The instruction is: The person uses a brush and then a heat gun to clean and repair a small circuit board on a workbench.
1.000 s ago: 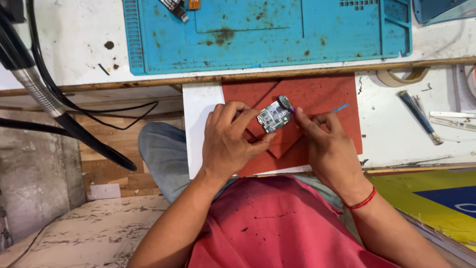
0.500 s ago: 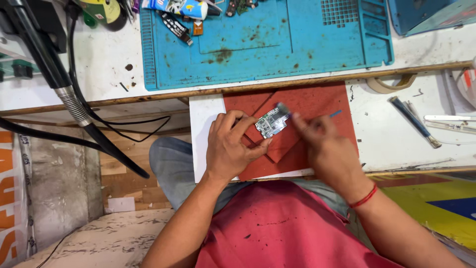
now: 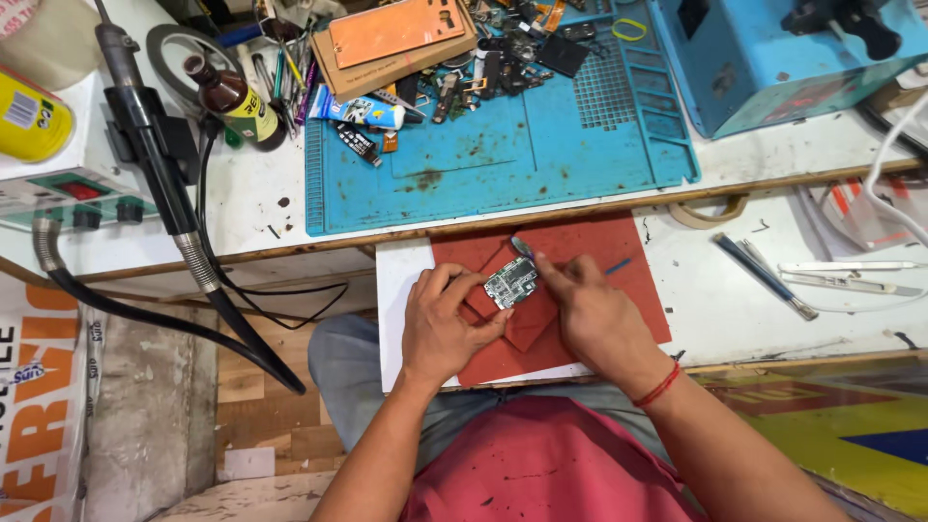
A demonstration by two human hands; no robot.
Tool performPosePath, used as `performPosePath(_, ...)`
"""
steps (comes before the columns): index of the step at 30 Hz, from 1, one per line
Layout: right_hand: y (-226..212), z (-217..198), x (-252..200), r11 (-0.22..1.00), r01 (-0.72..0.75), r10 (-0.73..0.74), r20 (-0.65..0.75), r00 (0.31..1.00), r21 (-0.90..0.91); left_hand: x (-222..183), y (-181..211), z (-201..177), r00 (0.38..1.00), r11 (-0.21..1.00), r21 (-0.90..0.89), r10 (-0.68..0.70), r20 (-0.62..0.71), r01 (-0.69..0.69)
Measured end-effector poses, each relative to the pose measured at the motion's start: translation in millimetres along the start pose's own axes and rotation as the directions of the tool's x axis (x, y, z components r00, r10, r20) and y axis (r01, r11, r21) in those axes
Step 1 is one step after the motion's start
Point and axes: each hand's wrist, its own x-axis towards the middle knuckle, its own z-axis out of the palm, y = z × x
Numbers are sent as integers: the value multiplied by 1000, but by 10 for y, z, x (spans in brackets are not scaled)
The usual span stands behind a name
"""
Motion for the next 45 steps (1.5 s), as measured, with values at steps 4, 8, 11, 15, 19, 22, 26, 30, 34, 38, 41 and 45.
performPosePath(4, -30, -146, -142, 1000, -10, 11, 79, 997, -13, 23, 33, -21, 1000, 1000, 11, 15, -4, -15)
performPosePath(8, -42, -103, -139, 988, -124, 133, 89, 987, -95, -14, 54, -3, 1000, 1000, 3, -16, 13, 16)
performPosePath(11, -111, -4, -198, 1000, -16, 17, 121, 992, -9, 19, 58, -25, 1000, 1000, 12, -8, 9, 8)
performPosePath(15, -61, -19, -85, 995, -99, 99, 58, 993, -6, 10, 48, -4, 1000, 1000, 11, -7, -9, 7)
performPosePath(19, -150, -9, -136, 996, 84, -78, 155, 985, -30, 12, 54, -11, 1000, 1000, 20, -1, 4, 1)
performPosePath(22, -70, -41, 6, 983, -160, 166, 74, 983, -86, -10, 55, 18, 1000, 1000, 7, -1, -12, 1)
performPosePath(26, -159, 50, -111, 997, 81, -80, 70, 994, -16, 22, -14, -10, 1000, 1000, 6, 5, -3, -5)
performPosePath(30, -23, -61, -78, 999, 11, -10, 9, 1000, -51, -8, -45, 19, 1000, 1000, -21, -15, -3, 15)
performPosePath(34, -134, -42, -106, 990, 111, -98, 148, 984, -86, -11, -38, 5, 1000, 999, -45, -23, 5, 23)
performPosePath(38, -86, -79, 89, 997, 29, -23, 90, 996, -76, -55, -42, 20, 999, 998, -44, -44, -19, 43)
performPosePath(41, -206, -86, -86, 997, 64, -58, 186, 981, -29, -47, -41, 5, 999, 998, -46, -46, -17, 45)
performPosePath(45, -229, 18, 68, 1000, -5, 5, 35, 999, 9, -46, -124, 41, 999, 998, -60, -30, -16, 29)
